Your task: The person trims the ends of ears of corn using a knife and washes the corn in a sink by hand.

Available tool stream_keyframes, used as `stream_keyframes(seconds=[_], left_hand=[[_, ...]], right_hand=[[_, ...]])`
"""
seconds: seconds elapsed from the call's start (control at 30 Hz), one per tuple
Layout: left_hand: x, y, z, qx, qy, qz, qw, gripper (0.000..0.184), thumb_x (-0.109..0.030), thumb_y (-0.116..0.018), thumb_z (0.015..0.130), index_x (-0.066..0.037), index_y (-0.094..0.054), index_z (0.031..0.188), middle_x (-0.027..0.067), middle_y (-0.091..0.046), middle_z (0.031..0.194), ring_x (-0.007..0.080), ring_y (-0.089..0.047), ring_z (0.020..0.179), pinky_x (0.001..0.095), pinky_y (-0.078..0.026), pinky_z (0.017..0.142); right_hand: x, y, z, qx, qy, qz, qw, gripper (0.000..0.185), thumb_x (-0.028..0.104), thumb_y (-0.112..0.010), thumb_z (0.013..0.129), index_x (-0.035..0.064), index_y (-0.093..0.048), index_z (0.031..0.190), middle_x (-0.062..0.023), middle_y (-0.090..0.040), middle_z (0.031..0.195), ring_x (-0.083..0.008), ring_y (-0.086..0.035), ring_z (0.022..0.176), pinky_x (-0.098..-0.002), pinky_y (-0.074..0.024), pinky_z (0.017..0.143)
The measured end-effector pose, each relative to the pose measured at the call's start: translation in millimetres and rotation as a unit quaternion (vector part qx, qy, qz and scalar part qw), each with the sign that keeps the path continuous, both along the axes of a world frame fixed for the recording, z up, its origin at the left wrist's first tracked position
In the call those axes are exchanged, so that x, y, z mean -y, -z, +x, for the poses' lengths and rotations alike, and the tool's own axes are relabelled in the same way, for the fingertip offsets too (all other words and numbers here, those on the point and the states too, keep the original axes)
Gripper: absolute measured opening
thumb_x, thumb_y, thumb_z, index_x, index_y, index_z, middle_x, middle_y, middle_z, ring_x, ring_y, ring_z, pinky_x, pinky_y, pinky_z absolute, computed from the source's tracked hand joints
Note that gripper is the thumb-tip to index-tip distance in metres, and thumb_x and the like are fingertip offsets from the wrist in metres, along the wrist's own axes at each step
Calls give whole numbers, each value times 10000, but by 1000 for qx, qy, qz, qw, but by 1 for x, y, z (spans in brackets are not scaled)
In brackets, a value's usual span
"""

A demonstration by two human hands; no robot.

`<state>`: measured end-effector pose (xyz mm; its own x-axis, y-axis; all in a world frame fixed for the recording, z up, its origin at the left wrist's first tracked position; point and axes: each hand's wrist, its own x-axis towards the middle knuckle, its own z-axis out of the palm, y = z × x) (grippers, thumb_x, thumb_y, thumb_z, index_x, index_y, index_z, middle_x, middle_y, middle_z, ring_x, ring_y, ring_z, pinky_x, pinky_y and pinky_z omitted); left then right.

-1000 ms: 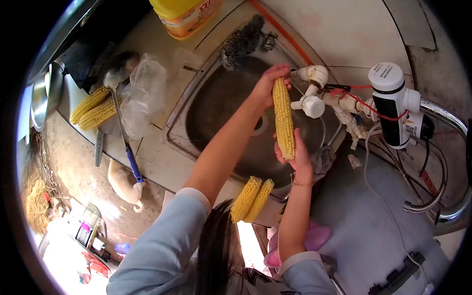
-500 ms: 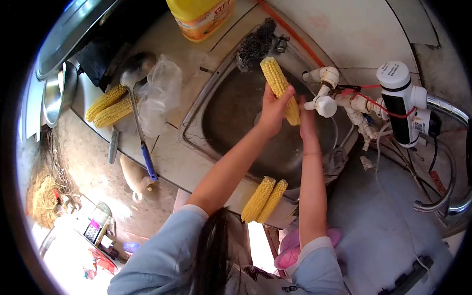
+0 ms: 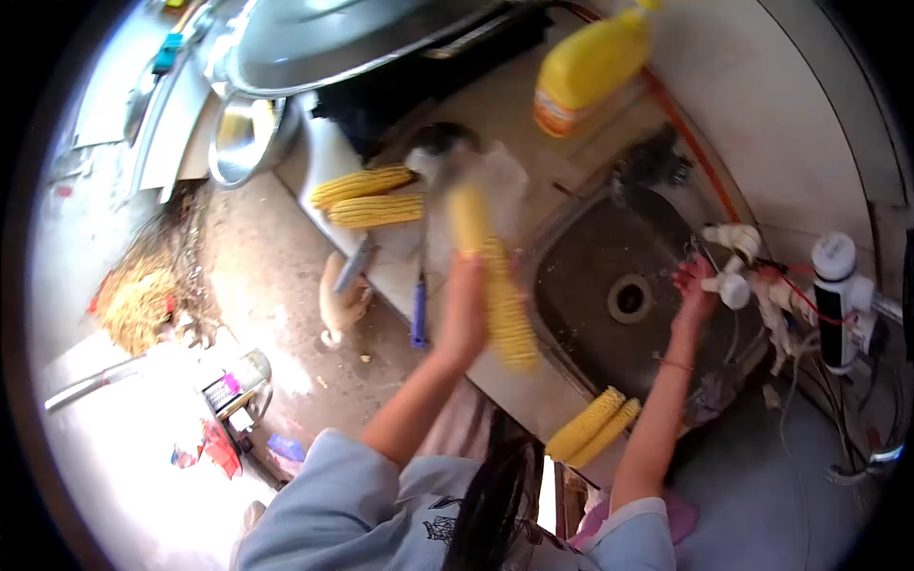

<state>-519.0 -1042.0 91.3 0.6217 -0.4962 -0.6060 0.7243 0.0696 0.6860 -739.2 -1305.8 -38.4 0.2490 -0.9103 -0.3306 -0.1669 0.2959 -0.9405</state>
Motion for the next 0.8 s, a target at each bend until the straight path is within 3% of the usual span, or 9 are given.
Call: stream_keyframes(seconds=[0.1,0.13,0.2,0.3,0.4,0.47,0.57,0.67,0.8], left_hand=[[-82,-30,80,91,-53,81,991,501,-355,-439,819,5,-462,1167,101,-594,821,193,-582,692,319,-506,590],[-125,-22,115,124,-55,76,988,535,-352,-460,803,-2,-437,1206,118,-583,925,185,-577,739,307,-508,610],[-160,-45,183,303,-49,181,934,562,-391,-489,804,-4,-435,1207,97,-568,907,173,-570,756,307,-497,614],[-196,-62,296,334,62,362,868,384,-294,-479,864,-20,-478,1133,43,-541,801,130,-526,686,263,-462,603],[-235,-14,424,393,108,344,846,277,-154,-593,835,-2,-516,1053,23,-563,817,81,-507,666,232,-420,599],[-242,13,478,383,133,354,842,241,-138,-609,822,-22,-547,1024,0,-573,786,81,-519,675,235,-424,602],[-232,48,505,381,107,391,831,181,-128,-602,821,-18,-572,962,19,-602,781,95,-545,646,246,-441,607],[-238,76,525,277,126,366,879,174,-181,-606,819,-30,-594,904,16,-592,729,111,-539,593,253,-436,559],[-274,121,576,257,126,458,841,294,-323,-595,812,-34,-620,859,42,-592,711,145,-534,542,285,-417,475]], right_hand=[[4,-13,11,-67,6,-25,997,276,246,-466,900,53,-575,1065,-29,-589,860,-111,-547,696,-226,-436,632],[6,-12,10,-60,5,-20,998,276,246,-466,900,53,-575,1065,-29,-589,860,-111,-547,696,-226,-436,632],[5,-10,7,-57,-8,-64,996,284,244,-466,912,30,-575,1062,-51,-595,840,-125,-555,687,-266,-449,621],[-4,-18,12,-83,-39,-96,991,253,221,-472,908,27,-577,1032,-51,-588,845,-133,-552,679,-266,-454,635],[-13,-7,15,-123,-2,-9,992,205,179,-480,898,31,-577,1002,-56,-585,858,-136,-554,692,-266,-458,644],[-56,7,38,-107,-59,-142,982,129,97,-492,875,27,-587,928,-66,-599,818,-147,-568,717,-274,-456,670],[-131,-76,134,-250,-212,-259,909,87,62,-572,813,64,-608,892,-98,-608,784,-207,-588,708,-311,-462,649],[-176,-86,204,-112,-311,-476,815,207,44,-616,666,67,-625,871,-81,-594,729,-284,-578,675,-383,-475,640],[-236,-70,297,-158,-454,-550,684,270,119,-611,692,74,-587,957,-54,-586,904,-228,-528,941,-385,-408,832]])
